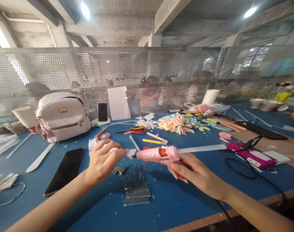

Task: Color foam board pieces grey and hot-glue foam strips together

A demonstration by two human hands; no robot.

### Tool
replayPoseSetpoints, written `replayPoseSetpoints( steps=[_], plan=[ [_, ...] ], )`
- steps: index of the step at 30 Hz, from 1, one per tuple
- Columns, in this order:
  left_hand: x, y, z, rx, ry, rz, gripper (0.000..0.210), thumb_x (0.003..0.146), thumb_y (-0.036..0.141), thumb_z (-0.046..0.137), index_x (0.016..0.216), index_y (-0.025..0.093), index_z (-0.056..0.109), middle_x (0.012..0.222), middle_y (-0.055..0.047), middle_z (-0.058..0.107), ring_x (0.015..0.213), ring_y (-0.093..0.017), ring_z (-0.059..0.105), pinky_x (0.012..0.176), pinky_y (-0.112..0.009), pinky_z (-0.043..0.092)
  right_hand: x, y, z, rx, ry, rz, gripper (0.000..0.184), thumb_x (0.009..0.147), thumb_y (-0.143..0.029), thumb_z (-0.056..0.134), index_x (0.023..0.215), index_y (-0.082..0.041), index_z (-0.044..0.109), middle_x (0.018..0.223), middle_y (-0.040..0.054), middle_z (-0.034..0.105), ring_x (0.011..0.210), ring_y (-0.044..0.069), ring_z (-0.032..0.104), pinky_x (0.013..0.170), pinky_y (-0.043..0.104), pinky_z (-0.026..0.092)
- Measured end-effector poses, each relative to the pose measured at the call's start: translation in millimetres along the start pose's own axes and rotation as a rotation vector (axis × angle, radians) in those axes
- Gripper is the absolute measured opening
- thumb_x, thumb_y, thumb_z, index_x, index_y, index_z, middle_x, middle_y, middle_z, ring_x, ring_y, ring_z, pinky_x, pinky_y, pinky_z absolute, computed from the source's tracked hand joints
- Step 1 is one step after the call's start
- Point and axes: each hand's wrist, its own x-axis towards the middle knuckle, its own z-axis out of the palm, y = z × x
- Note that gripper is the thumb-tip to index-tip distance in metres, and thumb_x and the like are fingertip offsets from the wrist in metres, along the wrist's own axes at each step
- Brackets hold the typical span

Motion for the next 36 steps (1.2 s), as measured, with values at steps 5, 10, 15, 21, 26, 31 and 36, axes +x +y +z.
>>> replayPoseSetpoints(
  steps=[5,10,15,21,26,31,36],
  plan=[
    [2.0,1.3,0.1,0.014,0.001,0.014,0.007,0.1,0.019,0.062,0.106,0.015,0.065,0.091,-0.001,0.066,0.079,-0.015,0.067,0.074,-0.032,0.058,-0.3,1.3,0.7,-0.011,0.012,0.005,0.042,0.102,-0.056,0.052,0.081,-0.02,0.056,0.066,-0.001,0.054,0.052,0.01,0.047,0.047,0.023,0.041],
    [4.9,3.4,-1.4,0.043,0.012,0.042,0.007,0.101,0.018,0.062,0.106,0.015,0.066,0.089,0.0,0.066,0.079,-0.015,0.067,0.075,-0.032,0.057,1.8,-2.0,2.6,0.013,-0.003,-0.012,0.041,0.102,-0.055,0.052,0.081,-0.02,0.056,0.065,-0.0011,0.053,0.051,0.01,0.046,0.045,0.022,0.04],
    [7.1,4.7,-3.8,0.065,0.008,0.066,0.008,0.102,0.017,0.06,0.105,0.015,0.067,0.088,0.0,0.068,0.078,-0.015,0.067,0.075,-0.032,0.056,1.8,-4.0,2.4,0.063,-0.005,0.026,0.041,0.101,-0.056,0.053,0.082,-0.019,0.056,0.066,-0.0009,0.052,0.054,0.01,0.046,0.045,0.022,0.04],
    [7.2,4.2,-3.3,0.071,0.008,0.072,0.006,0.1,0.016,0.061,0.105,0.014,0.065,0.09,0.0,0.066,0.078,-0.014,0.065,0.073,-0.031,0.057,-0.3,0.6,-0.9,0.066,-0.004,0.014,0.041,0.103,-0.055,0.05,0.084,-0.019,0.056,0.067,-0.0012,0.051,0.054,0.011,0.045,0.045,0.022,0.04],
    [7.3,4.2,-3.7,0.065,0.001,0.076,0.009,0.1,0.014,0.06,0.108,0.014,0.065,0.089,0.0,0.065,0.078,-0.014,0.066,0.073,-0.031,0.057,-0.8,1.0,-0.1,0.031,-0.011,0.002,0.037,0.103,-0.051,0.051,0.085,-0.019,0.057,0.067,-0.0011,0.053,0.053,0.01,0.045,0.046,0.022,0.039],
    [3.2,2.8,-2.3,0.053,0.003,0.068,0.008,0.1,0.016,0.062,0.107,0.015,0.065,0.089,0.0,0.065,0.079,-0.015,0.066,0.074,-0.032,0.057,0.4,-2.9,3.0,0.057,-0.01,0.034,0.039,0.102,-0.053,0.053,0.082,-0.019,0.057,0.068,-0.0013,0.053,0.054,0.01,0.045,0.047,0.023,0.039],
    [2.6,3.4,-1.9,0.047,-0.001,0.067,0.009,0.1,0.015,0.062,0.108,0.015,0.065,0.092,-0.001,0.065,0.081,-0.015,0.066,0.074,-0.032,0.057,1.8,-3.6,3.7,0.118,-0.012,0.044,0.041,0.101,-0.054,0.054,0.081,-0.019,0.057,0.068,-0.0009,0.052,0.055,0.01,0.044,0.047,0.022,0.039]
  ],
)
